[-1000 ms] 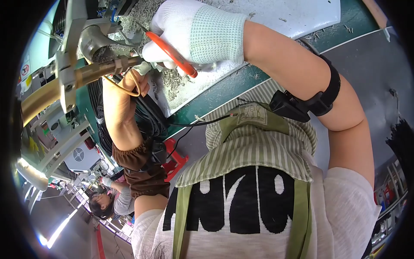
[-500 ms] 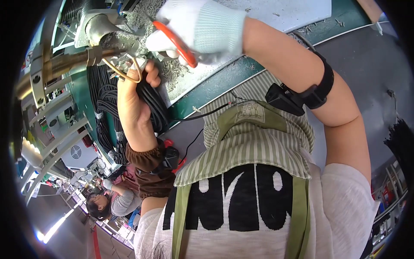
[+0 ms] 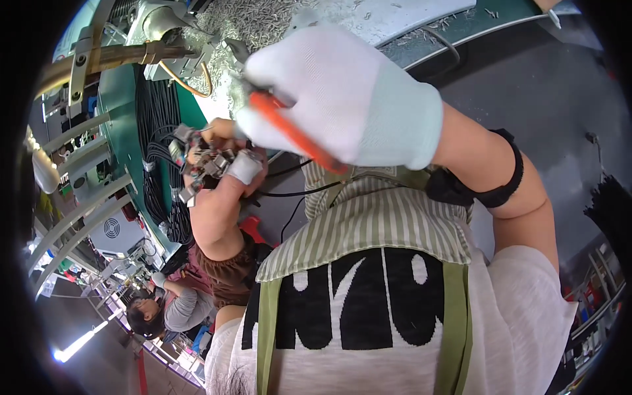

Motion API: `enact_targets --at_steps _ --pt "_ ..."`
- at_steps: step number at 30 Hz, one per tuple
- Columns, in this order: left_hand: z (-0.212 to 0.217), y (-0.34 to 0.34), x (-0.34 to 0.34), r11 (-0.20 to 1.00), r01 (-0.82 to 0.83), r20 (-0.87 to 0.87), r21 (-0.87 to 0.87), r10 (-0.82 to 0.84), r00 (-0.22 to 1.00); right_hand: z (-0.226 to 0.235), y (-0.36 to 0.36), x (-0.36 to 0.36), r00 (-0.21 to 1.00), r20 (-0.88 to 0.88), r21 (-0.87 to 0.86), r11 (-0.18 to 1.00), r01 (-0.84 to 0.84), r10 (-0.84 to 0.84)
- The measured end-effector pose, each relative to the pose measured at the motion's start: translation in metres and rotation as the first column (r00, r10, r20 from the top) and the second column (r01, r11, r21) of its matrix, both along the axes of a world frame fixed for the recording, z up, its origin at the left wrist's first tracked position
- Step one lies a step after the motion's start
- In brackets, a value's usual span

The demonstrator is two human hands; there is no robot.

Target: The person picks up a bundle of cables and uses shears to trim the wire ends one by one. After trimming each wire over a machine, they place the bundle back onto the work surface.

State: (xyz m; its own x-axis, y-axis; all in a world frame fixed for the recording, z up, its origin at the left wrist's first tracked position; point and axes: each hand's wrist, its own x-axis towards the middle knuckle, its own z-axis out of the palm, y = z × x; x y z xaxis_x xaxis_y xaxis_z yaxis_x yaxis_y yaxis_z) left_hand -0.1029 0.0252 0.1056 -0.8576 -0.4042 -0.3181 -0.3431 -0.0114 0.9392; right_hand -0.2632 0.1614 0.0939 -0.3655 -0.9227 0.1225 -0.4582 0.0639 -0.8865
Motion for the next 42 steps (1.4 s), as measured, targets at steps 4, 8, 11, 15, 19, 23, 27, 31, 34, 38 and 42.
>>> enact_targets --at_steps 4,8,11,15,19,23,27,31,34,38,42 --pt "-0.014 0.017 0.0 0.891 -0.14 -0.25 -0.432 0.03 0.968 -0.005 0.007 0.007 0.886 0.459 0.182 0.983 -0.025 -0.062" --pt "-0.018 0.019 -0.002 0.825 -0.295 -0.259 -0.482 0.188 0.948 -0.028 0.007 0.03 0.953 -0.055 -0.107 0.951 0.29 -0.296" --pt "-0.021 0.017 -0.001 0.829 -0.319 -0.226 -0.46 0.238 0.945 -0.033 0.009 0.04 0.781 -0.422 -0.401 0.868 0.294 -0.46" --pt "-0.023 0.017 -0.004 0.839 -0.275 -0.285 -0.469 0.151 0.946 -0.033 0.016 0.046 0.833 -0.488 -0.097 0.965 0.243 -0.259" --pt "-0.027 0.019 -0.004 0.859 -0.3 -0.364 -0.416 0.145 0.92 -0.026 0.015 0.041 0.993 -0.014 -0.088 0.99 0.113 -0.115" --pt "-0.028 0.015 0.002 0.899 -0.256 -0.4 -0.355 0.101 0.911 -0.026 0.013 0.039 0.996 0.072 -0.113 0.992 0.063 -0.055" --pt "-0.019 0.014 0.006 0.951 -0.241 -0.239 -0.194 0.193 0.952 -0.027 0.011 0.04 0.99 0.137 -0.112 0.993 0.028 -0.012" --pt "-0.013 0.019 0.003 0.937 -0.309 -0.19 -0.163 0.278 0.942 -0.025 0.013 0.042 0.944 -0.281 -0.074 0.984 0.161 -0.175" --pt "-0.012 0.02 0.001 0.931 -0.322 -0.194 -0.174 0.288 0.938 -0.021 0.017 0.038 0.943 -0.312 -0.038 0.993 0.107 -0.114" --pt "-0.011 0.017 0.003 0.944 -0.281 -0.178 -0.172 0.251 0.951 -0.021 0.018 0.035 0.972 -0.228 -0.012 0.998 0.054 -0.056" --pt "-0.013 0.014 0.002 0.948 -0.22 -0.176 -0.229 0.182 0.967 -0.024 0.016 0.037 0.99 -0.13 -0.099 0.994 0.045 -0.058"
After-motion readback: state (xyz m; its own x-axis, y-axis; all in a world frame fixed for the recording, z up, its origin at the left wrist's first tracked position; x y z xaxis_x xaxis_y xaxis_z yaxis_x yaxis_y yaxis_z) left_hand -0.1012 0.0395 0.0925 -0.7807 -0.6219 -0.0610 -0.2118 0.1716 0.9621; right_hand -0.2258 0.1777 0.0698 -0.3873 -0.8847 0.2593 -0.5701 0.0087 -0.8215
